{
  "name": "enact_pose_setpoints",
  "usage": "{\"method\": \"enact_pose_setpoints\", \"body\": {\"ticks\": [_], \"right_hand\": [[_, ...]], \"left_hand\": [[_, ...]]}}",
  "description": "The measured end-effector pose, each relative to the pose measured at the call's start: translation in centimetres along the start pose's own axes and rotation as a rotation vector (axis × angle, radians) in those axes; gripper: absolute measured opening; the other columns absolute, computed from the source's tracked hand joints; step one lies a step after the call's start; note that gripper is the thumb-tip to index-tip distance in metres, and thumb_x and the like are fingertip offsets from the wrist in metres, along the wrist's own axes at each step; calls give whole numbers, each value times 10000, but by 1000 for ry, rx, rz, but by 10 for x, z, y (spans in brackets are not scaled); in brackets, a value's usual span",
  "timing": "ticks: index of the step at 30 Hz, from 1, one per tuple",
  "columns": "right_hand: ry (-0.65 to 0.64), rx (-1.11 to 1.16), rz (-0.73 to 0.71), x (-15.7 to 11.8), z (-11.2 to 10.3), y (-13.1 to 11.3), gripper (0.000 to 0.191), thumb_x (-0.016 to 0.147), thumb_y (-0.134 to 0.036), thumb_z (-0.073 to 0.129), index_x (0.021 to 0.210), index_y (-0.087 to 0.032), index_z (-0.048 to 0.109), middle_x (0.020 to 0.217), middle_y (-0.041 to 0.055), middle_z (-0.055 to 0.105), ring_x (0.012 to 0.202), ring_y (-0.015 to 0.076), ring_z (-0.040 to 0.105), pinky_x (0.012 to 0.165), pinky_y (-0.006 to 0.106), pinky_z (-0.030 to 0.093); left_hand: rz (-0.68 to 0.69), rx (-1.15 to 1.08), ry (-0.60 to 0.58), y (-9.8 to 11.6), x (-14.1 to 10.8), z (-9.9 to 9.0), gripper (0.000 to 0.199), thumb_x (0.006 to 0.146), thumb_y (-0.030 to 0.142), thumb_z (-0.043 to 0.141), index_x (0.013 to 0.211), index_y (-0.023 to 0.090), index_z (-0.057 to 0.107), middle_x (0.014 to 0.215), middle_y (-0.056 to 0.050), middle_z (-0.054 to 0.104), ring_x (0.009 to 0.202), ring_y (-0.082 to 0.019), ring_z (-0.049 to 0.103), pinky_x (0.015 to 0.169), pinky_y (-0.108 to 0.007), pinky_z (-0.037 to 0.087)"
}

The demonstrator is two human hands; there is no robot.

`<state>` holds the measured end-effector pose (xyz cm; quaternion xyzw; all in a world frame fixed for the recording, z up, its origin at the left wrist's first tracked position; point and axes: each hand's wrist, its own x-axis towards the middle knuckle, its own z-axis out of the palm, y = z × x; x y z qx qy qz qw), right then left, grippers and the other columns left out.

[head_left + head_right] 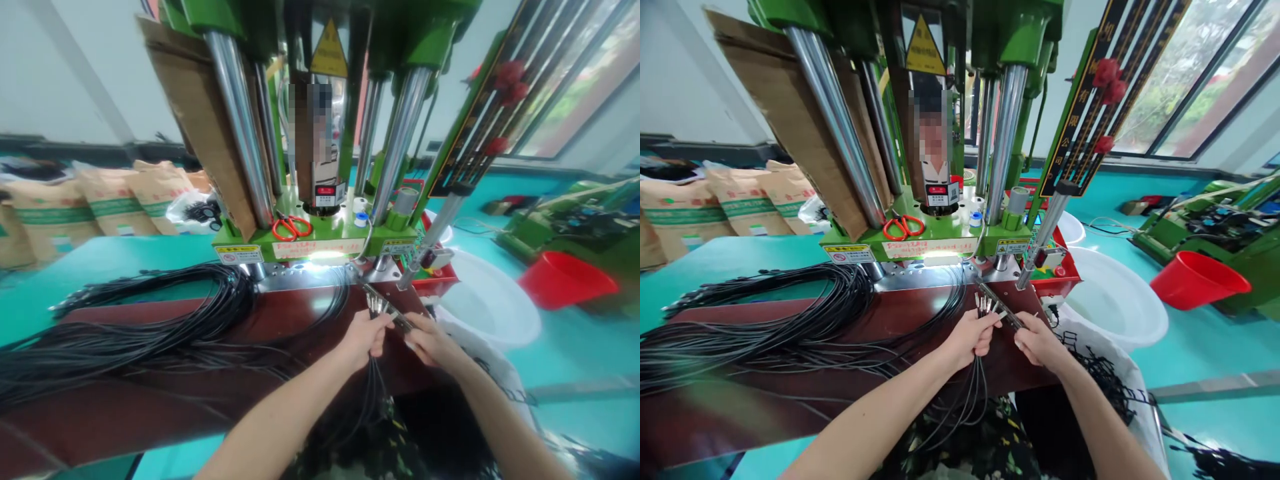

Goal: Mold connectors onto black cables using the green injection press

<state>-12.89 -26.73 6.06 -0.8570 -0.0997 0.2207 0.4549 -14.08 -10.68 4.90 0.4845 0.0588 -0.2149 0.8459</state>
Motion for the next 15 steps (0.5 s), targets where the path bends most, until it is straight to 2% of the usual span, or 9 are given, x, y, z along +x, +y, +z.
{"method": "enact_pose_setpoints", "body": {"ticks": [3,5,8,15], "right_hand": [[129,516,10,-22,18,12,400,754,-336,478,1109,-161,422,403,-117,349,249,53,229,264,166,159],[264,709,-21,-27,29,18,486,768,-419,518,1171,-172,406,445,-94,427,244,44,246,258,160,161],[384,759,-86,-25,38,23,471,807,-478,480,1167,-176,450,437,-81,443,244,42,267,255,153,170],[427,626,-97,-19,39,23,528,818,-496,460,1215,-149,468,411,-69,430,272,57,297,260,158,205]], "left_hand": [[-75,51,-13,-9,-4,4,292,621,386,660,615,145,496,343,119,251,292,-9,184,328,-178,121],[-126,82,-21,-16,-7,7,269,612,359,662,598,143,504,341,118,243,296,-8,171,326,-177,119],[-148,91,-27,-24,-9,11,245,614,342,654,599,142,513,345,114,252,298,-9,171,325,-178,125],[-85,113,30,-27,-10,16,272,635,374,646,601,145,501,351,110,267,294,-12,188,324,-178,135]]}}
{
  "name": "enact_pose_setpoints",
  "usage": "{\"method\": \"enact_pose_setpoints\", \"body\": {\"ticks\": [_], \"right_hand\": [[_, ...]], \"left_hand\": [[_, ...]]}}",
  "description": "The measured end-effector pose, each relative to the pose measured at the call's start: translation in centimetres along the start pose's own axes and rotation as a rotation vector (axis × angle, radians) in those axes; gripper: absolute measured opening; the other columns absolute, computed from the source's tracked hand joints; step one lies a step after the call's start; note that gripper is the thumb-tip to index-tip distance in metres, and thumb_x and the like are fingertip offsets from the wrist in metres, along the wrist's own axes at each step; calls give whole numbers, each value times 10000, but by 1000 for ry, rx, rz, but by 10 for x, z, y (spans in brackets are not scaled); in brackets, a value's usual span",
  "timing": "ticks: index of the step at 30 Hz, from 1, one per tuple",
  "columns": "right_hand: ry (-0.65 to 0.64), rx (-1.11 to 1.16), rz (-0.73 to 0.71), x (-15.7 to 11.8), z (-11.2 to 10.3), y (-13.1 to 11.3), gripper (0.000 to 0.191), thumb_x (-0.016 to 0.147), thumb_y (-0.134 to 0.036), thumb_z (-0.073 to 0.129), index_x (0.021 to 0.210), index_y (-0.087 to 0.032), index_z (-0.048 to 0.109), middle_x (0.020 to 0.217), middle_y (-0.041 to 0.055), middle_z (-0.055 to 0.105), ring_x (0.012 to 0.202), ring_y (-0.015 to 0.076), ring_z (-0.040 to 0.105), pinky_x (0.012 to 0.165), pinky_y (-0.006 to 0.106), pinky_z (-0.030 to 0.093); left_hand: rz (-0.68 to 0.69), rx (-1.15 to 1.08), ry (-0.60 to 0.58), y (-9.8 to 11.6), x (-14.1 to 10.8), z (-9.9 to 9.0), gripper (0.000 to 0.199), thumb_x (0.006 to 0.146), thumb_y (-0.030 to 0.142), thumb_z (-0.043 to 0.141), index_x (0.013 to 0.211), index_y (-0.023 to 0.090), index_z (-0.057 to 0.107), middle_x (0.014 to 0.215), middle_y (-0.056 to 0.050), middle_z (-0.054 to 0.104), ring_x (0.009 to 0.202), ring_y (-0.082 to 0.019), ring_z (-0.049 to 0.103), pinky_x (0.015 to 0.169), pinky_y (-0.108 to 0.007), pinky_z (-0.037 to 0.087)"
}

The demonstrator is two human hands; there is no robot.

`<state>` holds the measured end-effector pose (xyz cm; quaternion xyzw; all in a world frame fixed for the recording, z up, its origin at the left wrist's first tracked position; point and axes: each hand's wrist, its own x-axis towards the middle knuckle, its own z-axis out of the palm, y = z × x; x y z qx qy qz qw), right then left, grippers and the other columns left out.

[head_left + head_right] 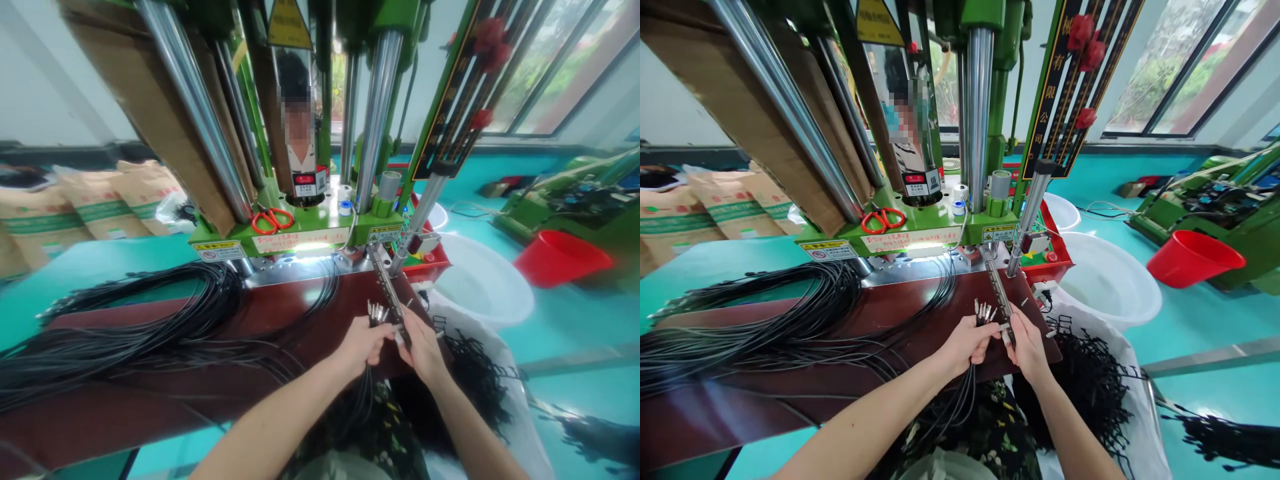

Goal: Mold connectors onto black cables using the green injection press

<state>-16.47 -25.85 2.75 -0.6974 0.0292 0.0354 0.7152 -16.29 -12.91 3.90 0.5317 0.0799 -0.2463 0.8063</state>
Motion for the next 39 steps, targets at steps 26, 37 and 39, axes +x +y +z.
{"method": "enact_pose_setpoints", "body": {"ticks": [26,37,39], "right_hand": [[-54,10,35,2,-4,2,539,826,-443,486,1287,-175,413,463,-54,470,279,43,322,259,148,221],[-66,-142,21,0,0,0,572,802,-474,504,1286,-177,430,547,-19,511,365,65,382,285,161,295],[-42,-50,52,1,0,-1,573,802,-458,511,1286,-164,424,511,-33,494,321,50,333,266,153,243]], "left_hand": [[-4,52,-7,9,8,-14,272,661,393,612,603,150,504,347,94,301,273,-29,231,302,-173,140],[186,171,115,8,6,-14,316,692,443,570,625,141,505,401,74,357,328,-30,290,339,-167,211],[290,228,190,12,7,-19,341,728,469,521,667,134,522,438,65,378,358,-38,335,358,-166,252]]}}
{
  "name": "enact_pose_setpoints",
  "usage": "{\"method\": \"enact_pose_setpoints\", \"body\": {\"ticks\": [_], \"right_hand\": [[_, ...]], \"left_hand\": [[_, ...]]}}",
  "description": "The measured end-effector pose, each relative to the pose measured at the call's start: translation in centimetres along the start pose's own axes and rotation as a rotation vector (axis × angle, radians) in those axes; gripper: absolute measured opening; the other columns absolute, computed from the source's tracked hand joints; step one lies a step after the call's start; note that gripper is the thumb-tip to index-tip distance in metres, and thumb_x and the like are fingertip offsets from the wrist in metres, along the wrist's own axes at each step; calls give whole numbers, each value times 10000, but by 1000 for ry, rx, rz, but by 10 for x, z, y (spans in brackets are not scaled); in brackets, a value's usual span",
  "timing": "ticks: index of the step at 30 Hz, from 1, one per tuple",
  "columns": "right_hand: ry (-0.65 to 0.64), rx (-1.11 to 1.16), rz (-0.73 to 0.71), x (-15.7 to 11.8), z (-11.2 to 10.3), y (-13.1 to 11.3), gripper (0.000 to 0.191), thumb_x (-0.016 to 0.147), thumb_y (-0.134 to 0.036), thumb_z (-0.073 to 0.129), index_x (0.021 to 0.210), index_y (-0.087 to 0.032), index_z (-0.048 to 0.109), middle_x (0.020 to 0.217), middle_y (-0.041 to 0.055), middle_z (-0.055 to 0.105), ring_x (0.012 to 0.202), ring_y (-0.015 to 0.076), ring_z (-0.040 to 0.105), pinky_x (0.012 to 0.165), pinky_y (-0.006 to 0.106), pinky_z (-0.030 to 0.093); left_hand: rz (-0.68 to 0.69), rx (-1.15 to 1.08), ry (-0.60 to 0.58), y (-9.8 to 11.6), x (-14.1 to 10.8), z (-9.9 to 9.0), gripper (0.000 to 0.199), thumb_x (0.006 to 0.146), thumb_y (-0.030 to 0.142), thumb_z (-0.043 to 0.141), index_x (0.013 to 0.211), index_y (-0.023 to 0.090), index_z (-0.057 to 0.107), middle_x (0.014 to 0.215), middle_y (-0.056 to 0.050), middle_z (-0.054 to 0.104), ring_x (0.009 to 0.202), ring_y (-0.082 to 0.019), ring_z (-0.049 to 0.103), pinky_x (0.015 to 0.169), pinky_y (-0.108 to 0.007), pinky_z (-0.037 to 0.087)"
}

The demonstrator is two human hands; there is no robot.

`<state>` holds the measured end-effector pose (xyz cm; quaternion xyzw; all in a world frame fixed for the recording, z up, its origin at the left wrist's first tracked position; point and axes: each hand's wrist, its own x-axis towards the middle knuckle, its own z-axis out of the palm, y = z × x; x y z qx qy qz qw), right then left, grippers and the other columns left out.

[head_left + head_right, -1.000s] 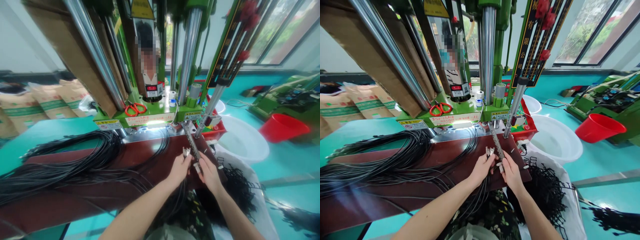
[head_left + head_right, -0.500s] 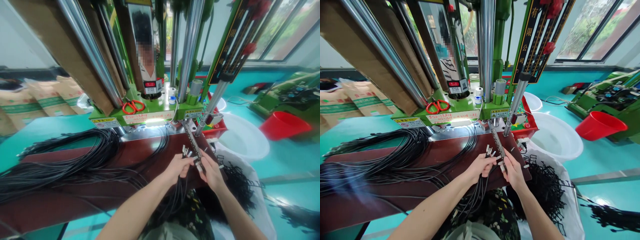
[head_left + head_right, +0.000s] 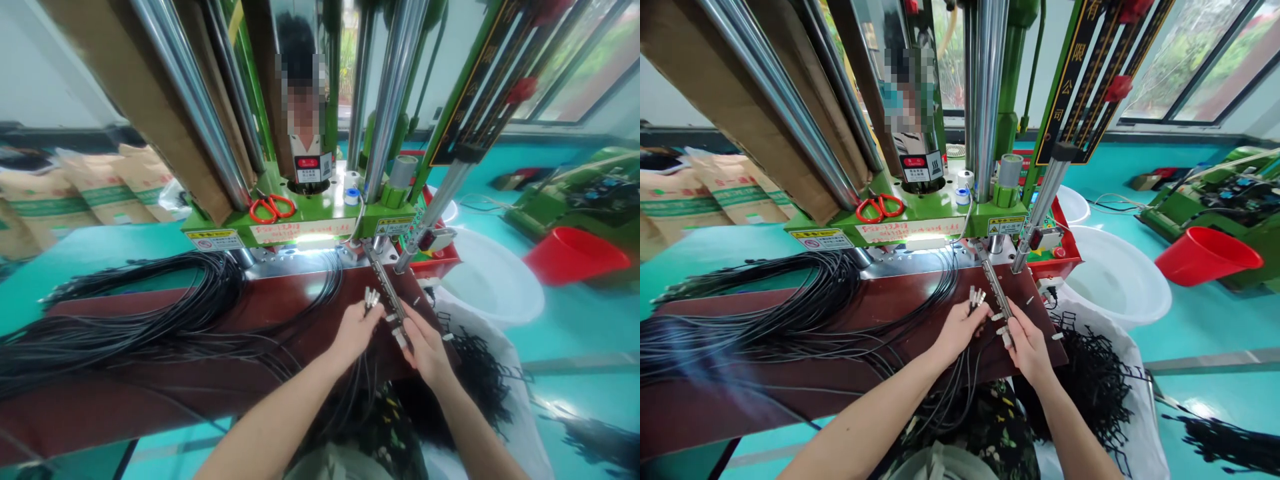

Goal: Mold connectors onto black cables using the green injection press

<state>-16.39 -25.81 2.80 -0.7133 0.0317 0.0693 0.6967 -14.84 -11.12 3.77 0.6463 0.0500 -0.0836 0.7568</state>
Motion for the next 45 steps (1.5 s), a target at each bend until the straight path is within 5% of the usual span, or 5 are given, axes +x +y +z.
{"method": "enact_pose_setpoints", "body": {"ticks": [4,16,30,36,45], "right_hand": [[8,118,34,3,0,-2,548,793,-434,534,1265,-173,442,457,-64,447,291,38,294,260,144,222],[-109,-3,50,7,-5,-5,571,795,-444,520,1255,-113,452,463,-23,502,266,38,312,259,153,202],[-91,5,61,4,-2,-8,539,791,-437,536,1245,-156,468,485,-35,486,297,42,330,265,150,220],[-108,6,59,5,-3,-11,499,797,-401,530,1224,-146,491,471,-25,505,277,31,302,276,149,190],[-160,-70,15,3,-4,-12,505,819,-398,500,1237,-117,476,484,-12,513,286,31,301,276,156,188]], "left_hand": [[-1,-113,135,-1,6,-6,356,792,528,392,793,178,457,439,100,301,325,-37,236,321,-159,180],[118,102,82,-10,7,-3,298,664,414,620,609,131,544,539,35,499,524,-76,419,540,-208,336],[83,-62,214,-7,13,-14,268,803,451,433,766,186,437,477,92,362,364,-33,298,372,-159,223],[-151,-246,-93,2,11,-20,305,705,432,579,646,144,501,356,104,288,272,-21,196,303,-177,131],[-170,-257,-149,2,10,-22,367,664,495,595,585,150,499,303,100,285,247,-31,220,302,-182,155]]}}
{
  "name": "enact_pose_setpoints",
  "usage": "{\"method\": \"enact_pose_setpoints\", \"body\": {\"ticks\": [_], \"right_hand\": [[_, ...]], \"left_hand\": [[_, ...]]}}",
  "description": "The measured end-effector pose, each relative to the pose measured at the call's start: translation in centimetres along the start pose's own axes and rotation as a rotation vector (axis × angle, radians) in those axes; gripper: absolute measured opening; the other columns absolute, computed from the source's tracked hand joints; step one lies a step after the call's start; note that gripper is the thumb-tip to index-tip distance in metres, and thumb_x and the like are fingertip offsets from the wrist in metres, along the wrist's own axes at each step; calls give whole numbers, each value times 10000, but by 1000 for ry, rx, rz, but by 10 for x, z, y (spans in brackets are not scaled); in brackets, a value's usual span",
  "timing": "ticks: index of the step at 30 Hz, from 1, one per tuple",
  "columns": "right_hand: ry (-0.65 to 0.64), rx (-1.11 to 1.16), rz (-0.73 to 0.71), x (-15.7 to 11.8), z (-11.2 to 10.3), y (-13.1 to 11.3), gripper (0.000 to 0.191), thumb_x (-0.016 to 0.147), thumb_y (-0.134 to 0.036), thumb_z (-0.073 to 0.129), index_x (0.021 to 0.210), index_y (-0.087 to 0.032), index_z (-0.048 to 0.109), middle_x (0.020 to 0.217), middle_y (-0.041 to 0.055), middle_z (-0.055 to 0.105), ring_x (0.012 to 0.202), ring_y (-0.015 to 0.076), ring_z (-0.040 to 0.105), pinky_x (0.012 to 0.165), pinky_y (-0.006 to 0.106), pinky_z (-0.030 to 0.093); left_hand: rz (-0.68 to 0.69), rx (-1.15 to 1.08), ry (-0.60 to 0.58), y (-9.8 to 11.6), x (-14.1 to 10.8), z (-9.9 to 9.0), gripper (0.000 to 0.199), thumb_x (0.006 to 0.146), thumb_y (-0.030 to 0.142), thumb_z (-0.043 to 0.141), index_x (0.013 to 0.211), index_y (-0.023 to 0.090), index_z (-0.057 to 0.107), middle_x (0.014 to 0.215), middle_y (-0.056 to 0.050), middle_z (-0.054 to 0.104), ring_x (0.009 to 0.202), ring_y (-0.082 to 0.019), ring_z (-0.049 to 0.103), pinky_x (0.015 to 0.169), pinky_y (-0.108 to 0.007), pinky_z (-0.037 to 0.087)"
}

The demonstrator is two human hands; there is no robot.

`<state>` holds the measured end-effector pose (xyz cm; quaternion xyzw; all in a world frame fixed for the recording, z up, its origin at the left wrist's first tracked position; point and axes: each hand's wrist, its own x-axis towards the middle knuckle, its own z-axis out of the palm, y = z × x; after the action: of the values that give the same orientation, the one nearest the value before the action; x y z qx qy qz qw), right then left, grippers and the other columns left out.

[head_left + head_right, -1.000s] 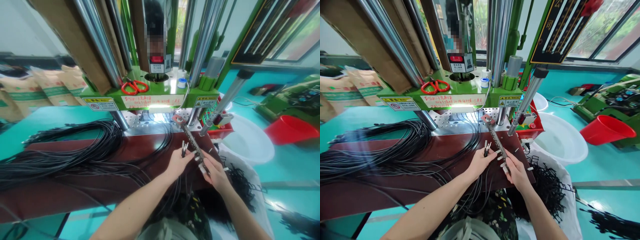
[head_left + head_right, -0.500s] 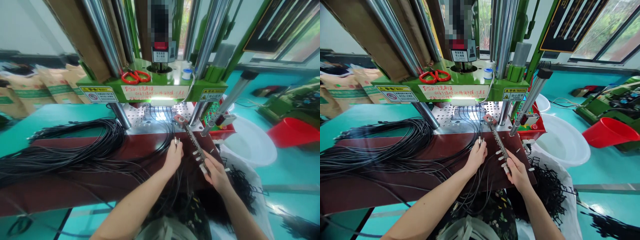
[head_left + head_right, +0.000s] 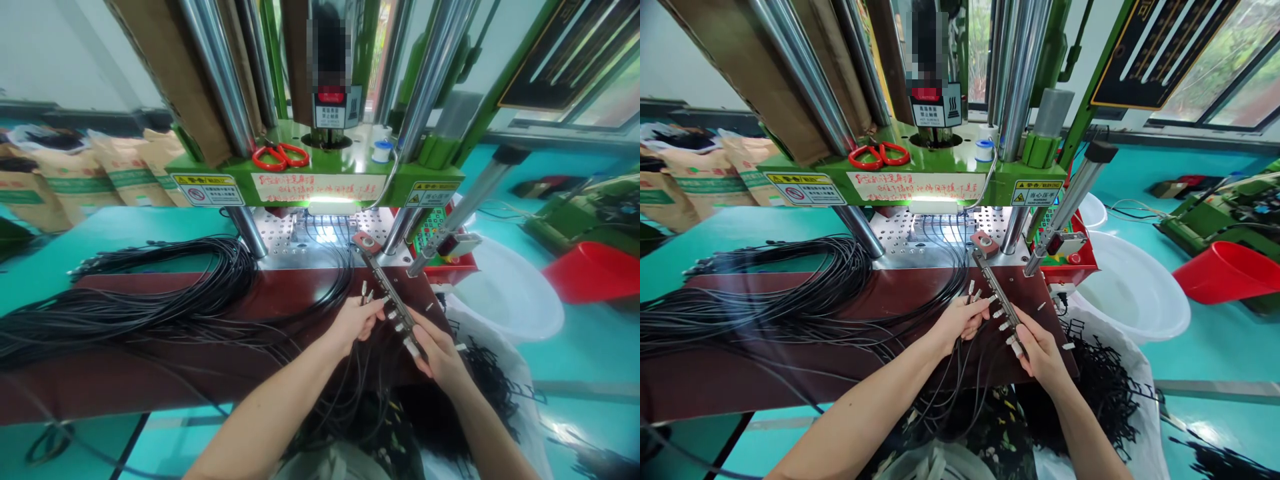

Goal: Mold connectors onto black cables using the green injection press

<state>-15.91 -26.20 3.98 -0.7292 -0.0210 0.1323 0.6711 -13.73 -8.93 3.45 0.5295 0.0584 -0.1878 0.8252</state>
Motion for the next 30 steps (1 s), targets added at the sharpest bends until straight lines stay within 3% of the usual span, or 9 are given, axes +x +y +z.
{"method": "enact_pose_setpoints", "body": {"ticks": [8,12,15,17,19,23,30], "right_hand": [[2,-56,30,-1,3,1,557,763,-467,562,1230,-170,500,584,9,558,348,47,340,291,167,242],[3,-39,50,-2,3,-3,535,778,-452,551,1229,-170,496,553,-1,545,338,37,324,291,157,220],[14,3,70,-2,3,-6,522,797,-428,533,1240,-157,475,499,-16,518,324,38,314,293,158,206],[6,16,63,-2,2,-7,526,797,-429,531,1238,-148,474,464,-28,491,319,45,316,296,161,201],[-7,31,52,-2,2,-7,526,795,-428,535,1234,-144,478,446,-35,476,312,44,304,298,164,193],[-20,35,65,-1,1,-6,508,808,-399,528,1240,-137,470,420,-39,462,304,46,283,305,168,173],[-112,-30,53,1,-5,-6,522,821,-403,493,1261,-124,451,437,-32,475,300,41,270,303,163,169]], "left_hand": [[40,128,94,-4,1,-1,384,670,506,578,560,146,498,343,90,313,261,-23,237,299,-174,142],[80,170,67,1,0,-2,397,700,518,543,606,132,526,389,71,364,306,-27,300,324,-165,212],[178,100,198,8,0,-3,412,731,541,489,675,134,521,448,57,407,351,-39,364,347,-162,274],[206,-3,309,11,0,-4,400,744,565,450,726,165,470,410,96,328,304,-32,277,314,-156,225],[191,-69,344,13,-1,-3,363,765,564,410,755,202,403,378,129,240,273,-31,175,291,-149,147],[181,-52,314,10,-4,2,275,789,481,407,733,221,341,381,129,272,267,-31,176,286,-141,110],[116,41,202,10,-5,1,310,663,432,612,623,147,497,348,99,313,283,-13,223,303,-162,136]]}}
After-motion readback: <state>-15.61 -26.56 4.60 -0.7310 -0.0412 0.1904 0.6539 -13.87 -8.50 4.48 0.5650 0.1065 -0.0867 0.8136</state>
